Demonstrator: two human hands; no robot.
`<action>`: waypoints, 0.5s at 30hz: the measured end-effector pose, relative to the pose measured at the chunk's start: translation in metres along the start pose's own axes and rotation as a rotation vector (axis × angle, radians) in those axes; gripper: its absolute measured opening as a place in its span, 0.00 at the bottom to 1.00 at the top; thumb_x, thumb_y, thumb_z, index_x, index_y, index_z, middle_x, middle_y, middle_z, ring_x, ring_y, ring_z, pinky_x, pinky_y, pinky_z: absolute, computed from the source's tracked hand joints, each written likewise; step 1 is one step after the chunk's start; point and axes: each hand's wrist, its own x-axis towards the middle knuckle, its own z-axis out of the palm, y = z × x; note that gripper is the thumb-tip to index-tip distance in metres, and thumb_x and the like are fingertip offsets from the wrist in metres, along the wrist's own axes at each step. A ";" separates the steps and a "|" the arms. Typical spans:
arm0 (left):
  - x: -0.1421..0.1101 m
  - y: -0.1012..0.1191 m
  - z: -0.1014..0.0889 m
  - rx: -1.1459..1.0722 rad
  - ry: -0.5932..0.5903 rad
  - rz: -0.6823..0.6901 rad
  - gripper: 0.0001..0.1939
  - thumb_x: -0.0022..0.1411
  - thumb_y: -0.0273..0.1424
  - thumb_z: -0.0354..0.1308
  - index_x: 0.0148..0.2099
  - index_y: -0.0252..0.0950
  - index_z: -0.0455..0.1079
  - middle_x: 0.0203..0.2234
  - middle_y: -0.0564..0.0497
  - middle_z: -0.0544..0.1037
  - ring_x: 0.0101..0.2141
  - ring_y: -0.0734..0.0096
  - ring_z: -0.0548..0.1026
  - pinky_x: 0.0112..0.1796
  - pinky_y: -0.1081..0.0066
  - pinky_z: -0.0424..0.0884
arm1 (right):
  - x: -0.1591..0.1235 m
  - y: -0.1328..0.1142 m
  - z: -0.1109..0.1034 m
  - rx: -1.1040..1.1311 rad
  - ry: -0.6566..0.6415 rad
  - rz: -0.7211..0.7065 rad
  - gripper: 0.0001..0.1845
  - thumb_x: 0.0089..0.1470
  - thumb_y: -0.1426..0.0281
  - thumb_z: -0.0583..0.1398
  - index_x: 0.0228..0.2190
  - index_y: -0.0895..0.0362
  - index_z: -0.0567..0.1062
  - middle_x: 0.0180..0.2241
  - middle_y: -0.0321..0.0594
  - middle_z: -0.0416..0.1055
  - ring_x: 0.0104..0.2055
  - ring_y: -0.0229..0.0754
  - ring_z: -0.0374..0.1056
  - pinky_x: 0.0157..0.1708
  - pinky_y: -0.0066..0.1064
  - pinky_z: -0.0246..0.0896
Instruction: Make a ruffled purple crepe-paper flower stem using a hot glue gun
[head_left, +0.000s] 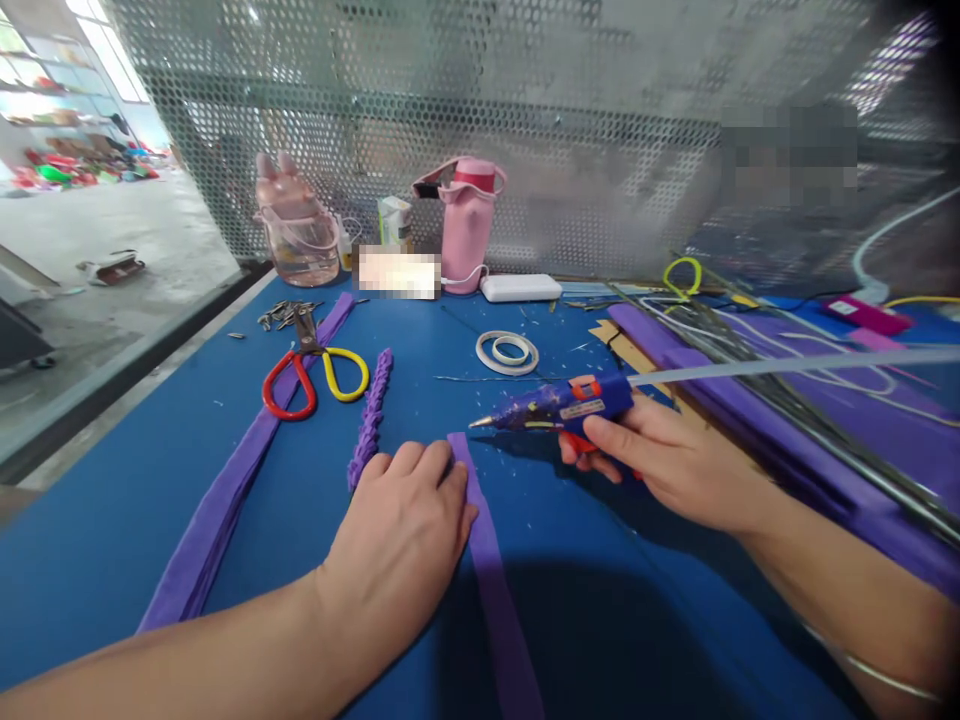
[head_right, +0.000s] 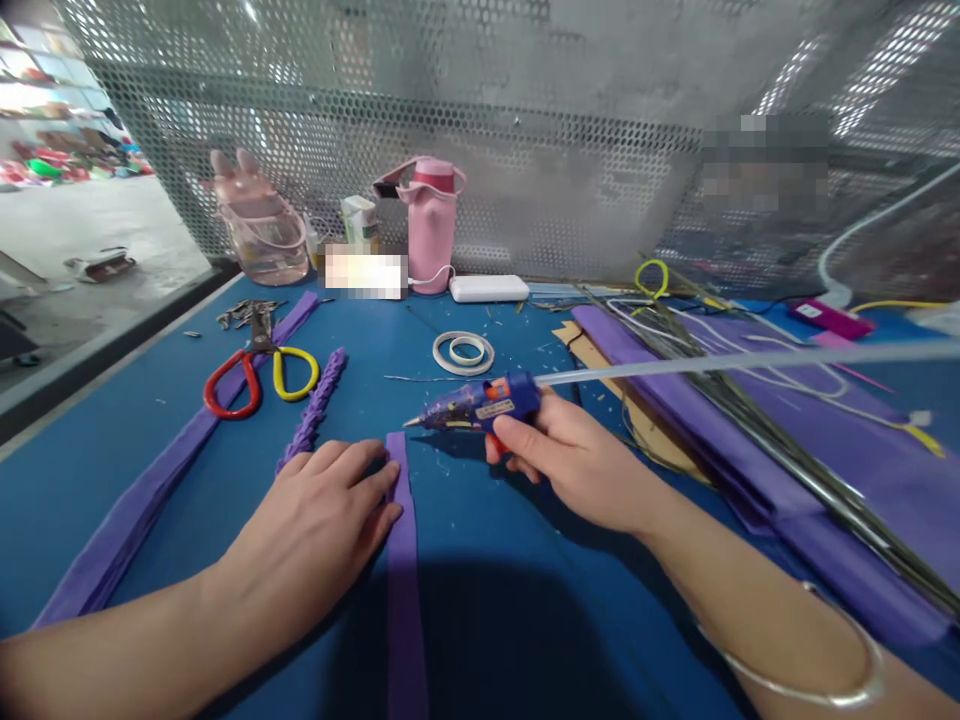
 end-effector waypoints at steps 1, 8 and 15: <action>0.000 0.000 0.000 0.001 -0.004 0.002 0.16 0.68 0.36 0.45 0.49 0.38 0.72 0.45 0.44 0.74 0.40 0.57 0.70 0.35 0.58 0.67 | 0.001 0.001 0.002 -0.036 -0.008 -0.005 0.21 0.57 0.49 0.55 0.31 0.54 0.71 0.28 0.40 0.72 0.23 0.37 0.62 0.22 0.30 0.59; 0.001 -0.001 0.000 0.015 -0.010 0.024 0.16 0.69 0.36 0.45 0.48 0.38 0.72 0.43 0.46 0.76 0.39 0.58 0.71 0.34 0.58 0.64 | 0.007 0.001 0.015 -0.247 0.058 -0.044 0.23 0.57 0.49 0.53 0.23 0.54 0.70 0.23 0.39 0.68 0.23 0.39 0.61 0.21 0.31 0.56; 0.001 -0.004 0.001 0.009 0.022 0.047 0.16 0.68 0.36 0.46 0.48 0.37 0.72 0.43 0.46 0.76 0.40 0.57 0.71 0.36 0.57 0.64 | 0.004 -0.006 0.013 -0.286 0.012 -0.090 0.22 0.57 0.52 0.54 0.20 0.52 0.68 0.17 0.35 0.62 0.22 0.40 0.61 0.23 0.32 0.57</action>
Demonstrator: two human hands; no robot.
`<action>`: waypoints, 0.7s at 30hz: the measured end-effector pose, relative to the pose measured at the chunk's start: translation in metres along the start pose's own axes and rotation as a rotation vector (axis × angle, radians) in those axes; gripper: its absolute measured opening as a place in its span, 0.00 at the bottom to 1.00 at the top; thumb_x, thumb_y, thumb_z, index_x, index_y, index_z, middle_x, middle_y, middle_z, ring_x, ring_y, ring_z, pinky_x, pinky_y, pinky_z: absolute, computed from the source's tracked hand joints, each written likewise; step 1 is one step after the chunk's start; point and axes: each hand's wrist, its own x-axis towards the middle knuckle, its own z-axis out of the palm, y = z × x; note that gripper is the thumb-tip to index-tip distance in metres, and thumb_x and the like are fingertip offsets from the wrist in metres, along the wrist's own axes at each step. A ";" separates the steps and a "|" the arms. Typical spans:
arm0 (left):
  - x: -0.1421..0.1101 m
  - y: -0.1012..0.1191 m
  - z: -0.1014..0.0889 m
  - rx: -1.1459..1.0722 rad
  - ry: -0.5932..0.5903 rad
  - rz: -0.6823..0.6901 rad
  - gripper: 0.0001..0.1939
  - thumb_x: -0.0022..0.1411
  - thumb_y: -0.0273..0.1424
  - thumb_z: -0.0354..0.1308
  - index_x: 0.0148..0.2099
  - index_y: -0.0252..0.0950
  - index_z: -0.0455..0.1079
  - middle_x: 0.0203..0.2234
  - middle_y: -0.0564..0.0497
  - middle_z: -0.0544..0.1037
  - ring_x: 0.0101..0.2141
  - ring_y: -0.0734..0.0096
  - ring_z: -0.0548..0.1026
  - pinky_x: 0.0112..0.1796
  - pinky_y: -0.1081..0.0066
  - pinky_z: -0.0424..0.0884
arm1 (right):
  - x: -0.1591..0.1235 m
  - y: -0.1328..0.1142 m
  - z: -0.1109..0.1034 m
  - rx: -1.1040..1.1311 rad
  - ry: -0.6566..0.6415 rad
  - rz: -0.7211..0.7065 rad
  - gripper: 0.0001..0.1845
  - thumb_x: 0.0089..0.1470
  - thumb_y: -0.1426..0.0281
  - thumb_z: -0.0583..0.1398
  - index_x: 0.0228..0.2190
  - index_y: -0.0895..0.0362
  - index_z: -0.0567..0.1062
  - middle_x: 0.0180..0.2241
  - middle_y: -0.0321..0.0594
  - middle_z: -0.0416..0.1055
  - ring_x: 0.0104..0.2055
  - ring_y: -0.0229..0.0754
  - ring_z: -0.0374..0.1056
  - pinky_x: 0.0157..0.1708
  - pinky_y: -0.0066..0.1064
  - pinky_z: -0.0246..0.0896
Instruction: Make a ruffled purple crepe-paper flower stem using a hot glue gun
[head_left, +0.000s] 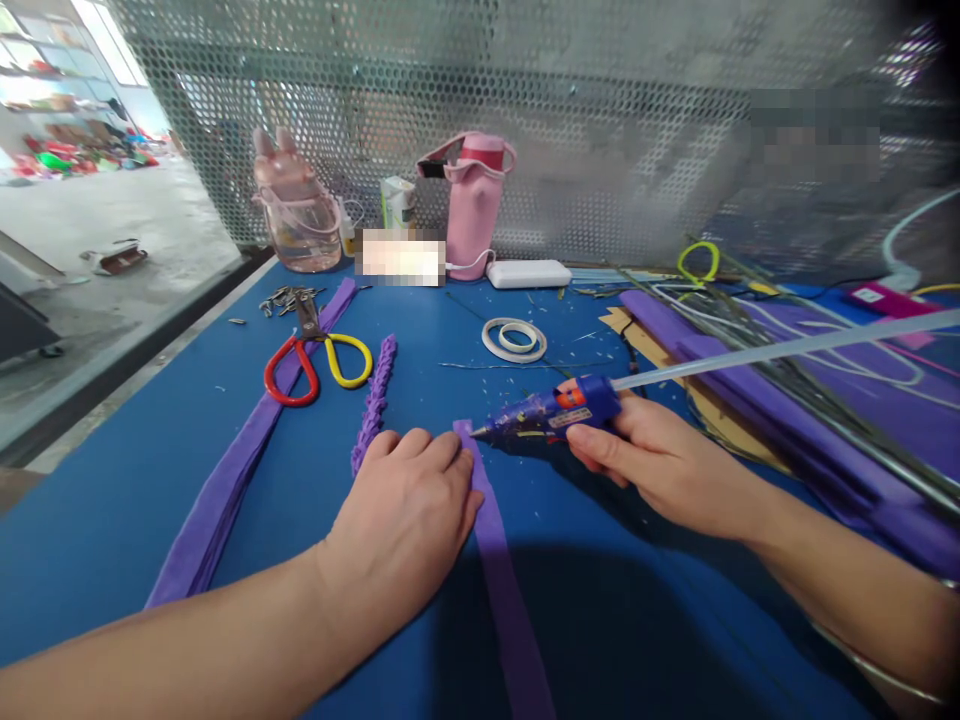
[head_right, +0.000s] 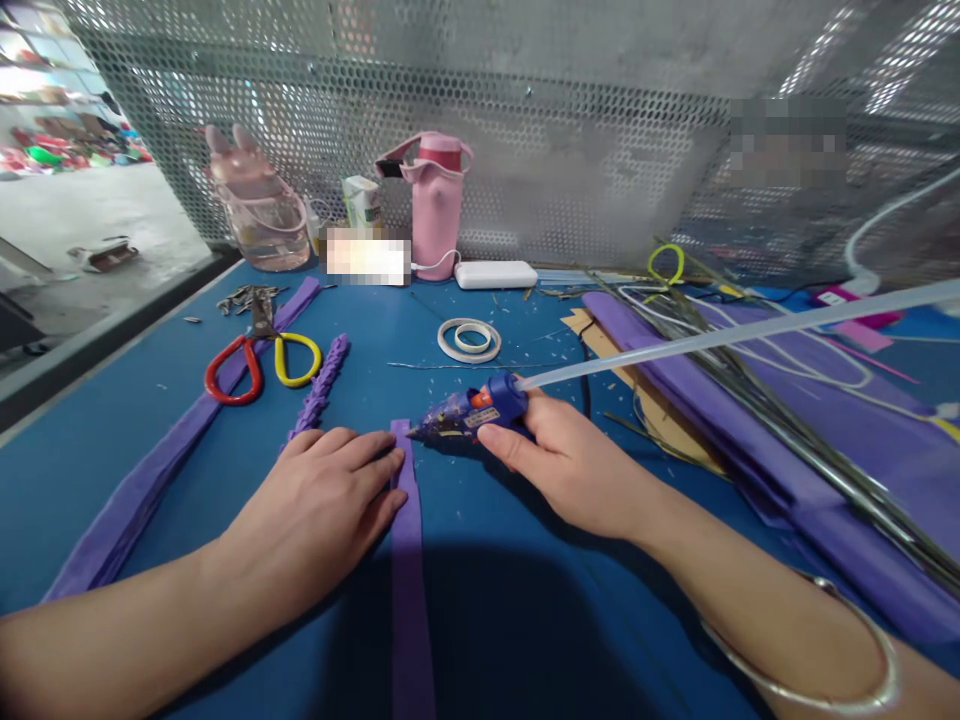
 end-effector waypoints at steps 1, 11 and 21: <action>0.000 0.000 0.000 -0.004 -0.004 0.003 0.16 0.68 0.36 0.46 0.48 0.36 0.72 0.42 0.46 0.76 0.40 0.57 0.72 0.37 0.57 0.64 | 0.000 -0.001 0.000 0.000 0.002 -0.012 0.21 0.57 0.53 0.54 0.20 0.52 0.68 0.16 0.35 0.61 0.23 0.41 0.62 0.24 0.32 0.58; 0.000 0.000 -0.003 -0.026 -0.012 0.015 0.17 0.69 0.36 0.44 0.49 0.37 0.72 0.42 0.47 0.76 0.40 0.58 0.71 0.41 0.55 0.65 | 0.000 -0.007 -0.002 -0.126 0.017 -0.101 0.14 0.58 0.58 0.55 0.37 0.51 0.76 0.39 0.41 0.75 0.42 0.51 0.68 0.44 0.39 0.61; 0.000 0.000 -0.001 -0.068 -0.001 0.003 0.17 0.68 0.36 0.45 0.50 0.36 0.72 0.44 0.47 0.77 0.42 0.57 0.71 0.50 0.51 0.61 | 0.007 -0.006 0.004 -0.144 0.038 -0.097 0.16 0.59 0.58 0.53 0.40 0.52 0.75 0.43 0.43 0.74 0.48 0.52 0.68 0.50 0.41 0.60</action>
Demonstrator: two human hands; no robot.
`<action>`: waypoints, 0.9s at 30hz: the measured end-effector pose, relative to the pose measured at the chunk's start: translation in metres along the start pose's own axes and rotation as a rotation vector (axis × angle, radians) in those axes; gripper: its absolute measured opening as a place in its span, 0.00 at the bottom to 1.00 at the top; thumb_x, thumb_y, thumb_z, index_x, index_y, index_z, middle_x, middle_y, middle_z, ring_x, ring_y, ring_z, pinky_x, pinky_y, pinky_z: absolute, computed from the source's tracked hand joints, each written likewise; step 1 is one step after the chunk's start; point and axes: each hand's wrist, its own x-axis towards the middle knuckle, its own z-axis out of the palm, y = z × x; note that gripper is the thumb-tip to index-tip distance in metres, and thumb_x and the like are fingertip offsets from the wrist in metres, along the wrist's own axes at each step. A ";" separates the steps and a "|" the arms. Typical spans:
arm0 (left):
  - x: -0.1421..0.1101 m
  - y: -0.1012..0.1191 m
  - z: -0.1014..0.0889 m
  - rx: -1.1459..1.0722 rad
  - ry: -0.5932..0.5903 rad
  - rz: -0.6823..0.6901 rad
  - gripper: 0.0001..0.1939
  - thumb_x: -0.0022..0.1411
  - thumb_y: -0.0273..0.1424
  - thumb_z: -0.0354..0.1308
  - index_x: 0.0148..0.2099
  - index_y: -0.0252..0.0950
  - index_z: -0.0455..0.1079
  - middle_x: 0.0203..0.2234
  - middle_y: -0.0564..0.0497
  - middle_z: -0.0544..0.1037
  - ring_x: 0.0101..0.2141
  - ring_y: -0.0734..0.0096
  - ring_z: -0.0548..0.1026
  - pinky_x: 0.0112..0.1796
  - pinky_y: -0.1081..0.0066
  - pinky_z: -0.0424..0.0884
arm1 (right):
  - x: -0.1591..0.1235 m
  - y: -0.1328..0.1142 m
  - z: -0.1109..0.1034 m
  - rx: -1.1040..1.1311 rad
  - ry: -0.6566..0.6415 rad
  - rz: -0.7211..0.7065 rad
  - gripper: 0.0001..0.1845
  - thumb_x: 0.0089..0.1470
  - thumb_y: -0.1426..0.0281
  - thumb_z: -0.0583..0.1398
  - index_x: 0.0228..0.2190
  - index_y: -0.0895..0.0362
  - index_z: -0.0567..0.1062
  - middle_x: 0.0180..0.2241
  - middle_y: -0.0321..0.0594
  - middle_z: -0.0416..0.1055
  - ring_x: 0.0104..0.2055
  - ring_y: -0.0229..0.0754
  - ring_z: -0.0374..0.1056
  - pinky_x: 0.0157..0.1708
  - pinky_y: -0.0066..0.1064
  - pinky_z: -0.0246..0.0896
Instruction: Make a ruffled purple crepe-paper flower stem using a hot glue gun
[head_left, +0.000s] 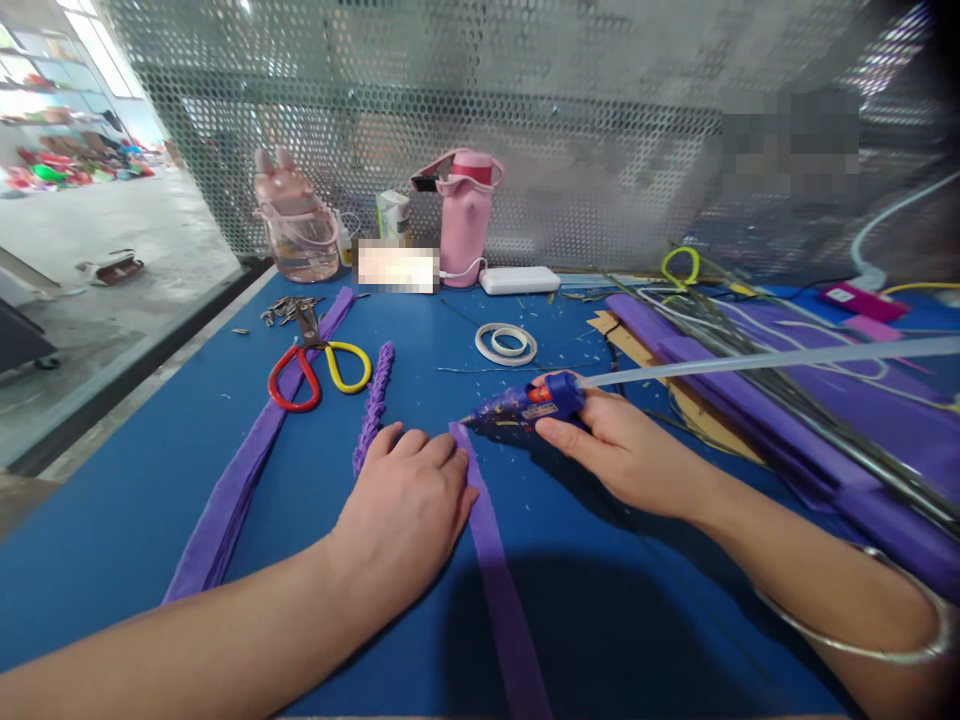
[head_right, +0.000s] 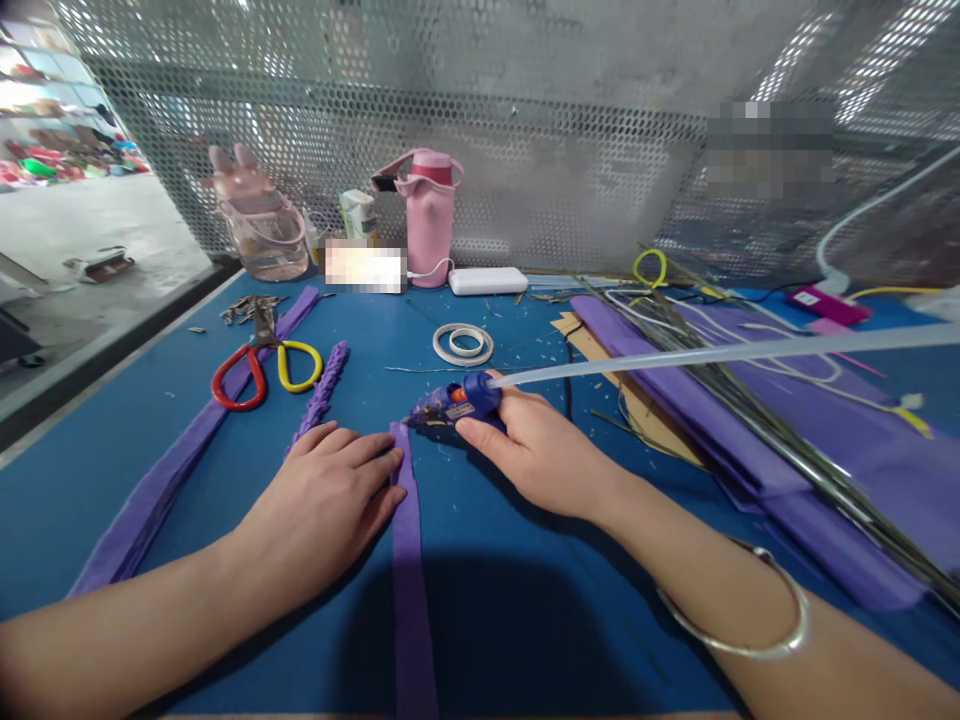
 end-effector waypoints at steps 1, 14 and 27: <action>0.000 0.000 0.000 -0.013 0.006 -0.009 0.16 0.68 0.36 0.46 0.49 0.36 0.72 0.44 0.48 0.77 0.42 0.57 0.72 0.51 0.51 0.60 | 0.000 0.000 -0.001 -0.013 -0.010 -0.001 0.16 0.59 0.58 0.53 0.39 0.52 0.75 0.43 0.43 0.75 0.48 0.53 0.68 0.49 0.41 0.61; -0.001 0.001 0.000 0.000 0.048 0.000 0.14 0.67 0.34 0.49 0.39 0.37 0.75 0.39 0.48 0.78 0.40 0.58 0.73 0.54 0.45 0.56 | -0.006 -0.001 -0.010 0.009 -0.108 0.058 0.22 0.60 0.55 0.50 0.22 0.55 0.65 0.20 0.34 0.62 0.23 0.37 0.60 0.25 0.30 0.58; -0.001 0.002 -0.006 0.026 0.029 0.003 0.15 0.67 0.34 0.48 0.36 0.35 0.74 0.32 0.46 0.74 0.38 0.57 0.71 0.43 0.54 0.65 | 0.072 0.057 -0.026 -0.005 0.108 0.520 0.26 0.62 0.53 0.46 0.40 0.61 0.73 0.37 0.50 0.76 0.31 0.42 0.72 0.28 0.29 0.63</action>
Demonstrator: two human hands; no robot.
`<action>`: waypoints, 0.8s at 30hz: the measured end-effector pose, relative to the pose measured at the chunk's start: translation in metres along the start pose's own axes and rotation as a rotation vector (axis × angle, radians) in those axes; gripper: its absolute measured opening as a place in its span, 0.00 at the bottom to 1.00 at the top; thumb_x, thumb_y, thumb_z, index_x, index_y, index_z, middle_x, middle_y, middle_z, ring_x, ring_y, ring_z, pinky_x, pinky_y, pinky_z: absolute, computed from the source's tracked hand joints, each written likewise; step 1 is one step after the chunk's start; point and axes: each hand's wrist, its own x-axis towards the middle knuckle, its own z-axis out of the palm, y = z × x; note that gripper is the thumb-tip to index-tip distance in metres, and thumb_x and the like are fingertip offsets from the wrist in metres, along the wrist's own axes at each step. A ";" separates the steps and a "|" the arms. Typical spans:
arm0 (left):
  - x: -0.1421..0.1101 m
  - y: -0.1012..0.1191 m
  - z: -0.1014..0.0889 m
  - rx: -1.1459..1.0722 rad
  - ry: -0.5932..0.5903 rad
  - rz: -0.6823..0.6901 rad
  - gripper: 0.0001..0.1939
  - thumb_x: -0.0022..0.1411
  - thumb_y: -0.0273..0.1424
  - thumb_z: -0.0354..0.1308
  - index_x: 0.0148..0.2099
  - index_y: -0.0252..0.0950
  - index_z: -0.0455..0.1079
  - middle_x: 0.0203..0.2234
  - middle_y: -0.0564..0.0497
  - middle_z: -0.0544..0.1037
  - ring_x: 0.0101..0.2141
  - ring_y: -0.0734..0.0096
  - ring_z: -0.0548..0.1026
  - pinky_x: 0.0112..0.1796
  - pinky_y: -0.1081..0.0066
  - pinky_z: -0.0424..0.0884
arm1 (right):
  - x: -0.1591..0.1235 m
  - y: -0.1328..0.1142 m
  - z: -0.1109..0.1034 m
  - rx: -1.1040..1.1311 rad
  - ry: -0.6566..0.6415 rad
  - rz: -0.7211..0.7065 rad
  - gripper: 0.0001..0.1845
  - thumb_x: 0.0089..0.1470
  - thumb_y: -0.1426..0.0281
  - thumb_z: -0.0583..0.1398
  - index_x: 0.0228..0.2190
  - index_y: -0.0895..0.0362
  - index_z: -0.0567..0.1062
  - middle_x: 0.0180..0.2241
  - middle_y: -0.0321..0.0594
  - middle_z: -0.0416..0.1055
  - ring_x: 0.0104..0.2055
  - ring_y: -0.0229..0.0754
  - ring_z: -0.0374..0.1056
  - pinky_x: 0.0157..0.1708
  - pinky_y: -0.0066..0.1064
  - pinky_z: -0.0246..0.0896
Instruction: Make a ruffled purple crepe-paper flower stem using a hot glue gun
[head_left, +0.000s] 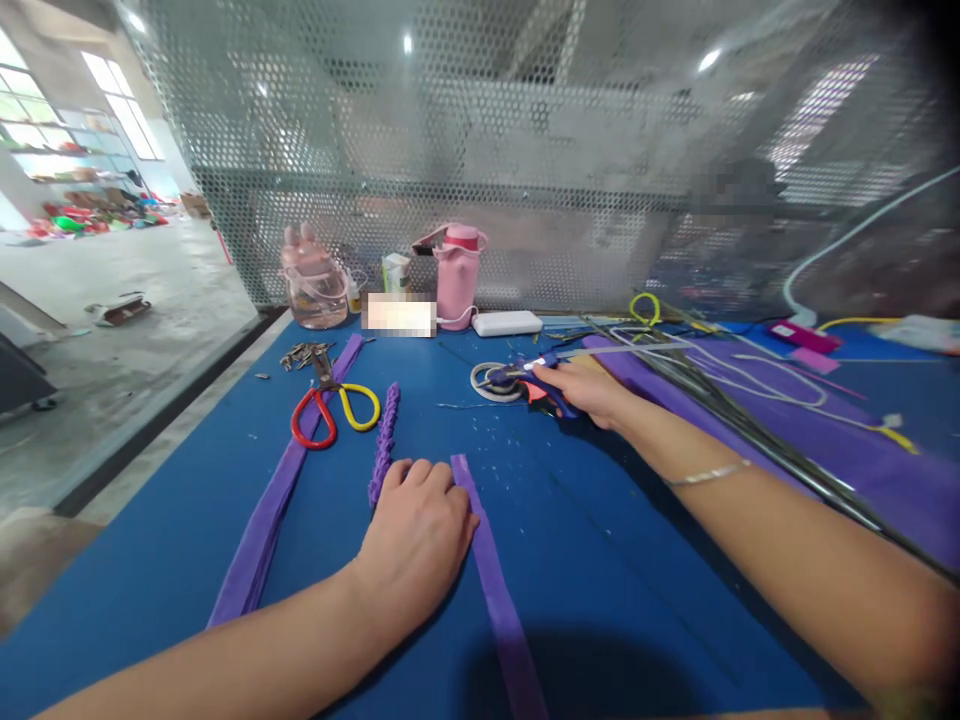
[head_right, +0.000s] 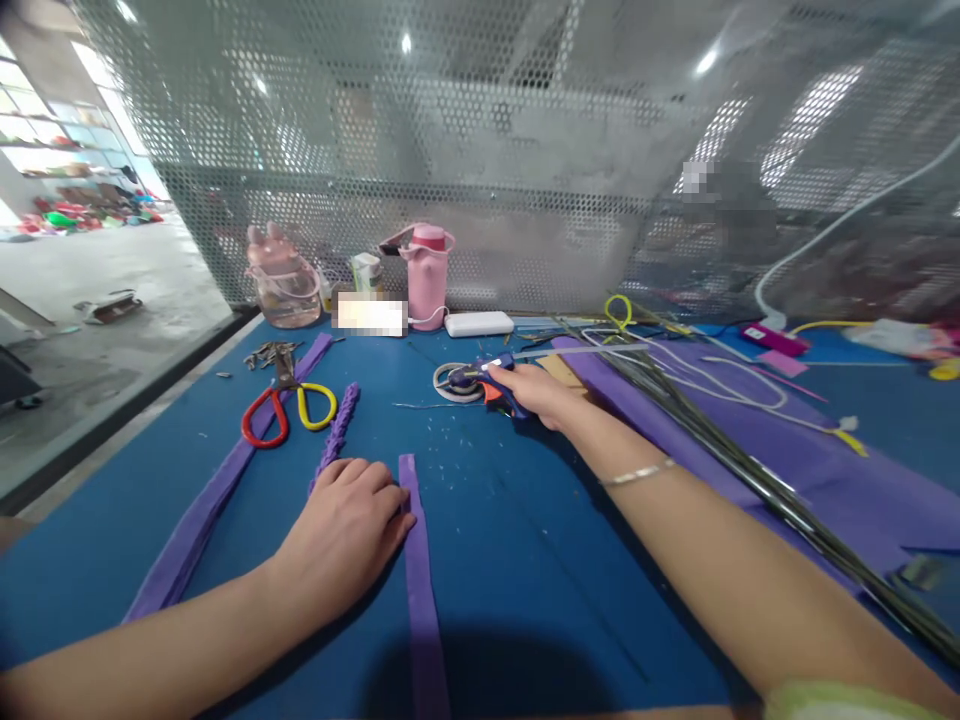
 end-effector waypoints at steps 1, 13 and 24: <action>0.000 0.000 0.000 -0.002 0.005 0.001 0.14 0.67 0.35 0.48 0.36 0.36 0.73 0.33 0.46 0.74 0.38 0.57 0.70 0.43 0.54 0.65 | 0.010 -0.004 0.001 -0.062 0.024 0.028 0.27 0.61 0.53 0.48 0.38 0.62 0.74 0.37 0.52 0.76 0.34 0.45 0.73 0.30 0.30 0.63; -0.003 0.000 -0.004 -0.101 -0.004 -0.043 0.08 0.65 0.33 0.51 0.41 0.37 0.71 0.36 0.48 0.76 0.38 0.59 0.73 0.37 0.62 0.66 | -0.093 -0.025 0.021 -0.599 0.084 -0.101 0.14 0.56 0.57 0.57 0.31 0.56 0.72 0.35 0.46 0.76 0.40 0.52 0.72 0.33 0.34 0.56; 0.000 0.001 -0.008 -0.018 -0.009 -0.156 0.19 0.64 0.45 0.50 0.33 0.35 0.72 0.31 0.45 0.77 0.35 0.57 0.75 0.35 0.63 0.64 | -0.131 -0.026 0.039 -0.449 0.088 -0.107 0.10 0.62 0.75 0.47 0.35 0.59 0.67 0.35 0.49 0.74 0.35 0.45 0.70 0.29 0.31 0.53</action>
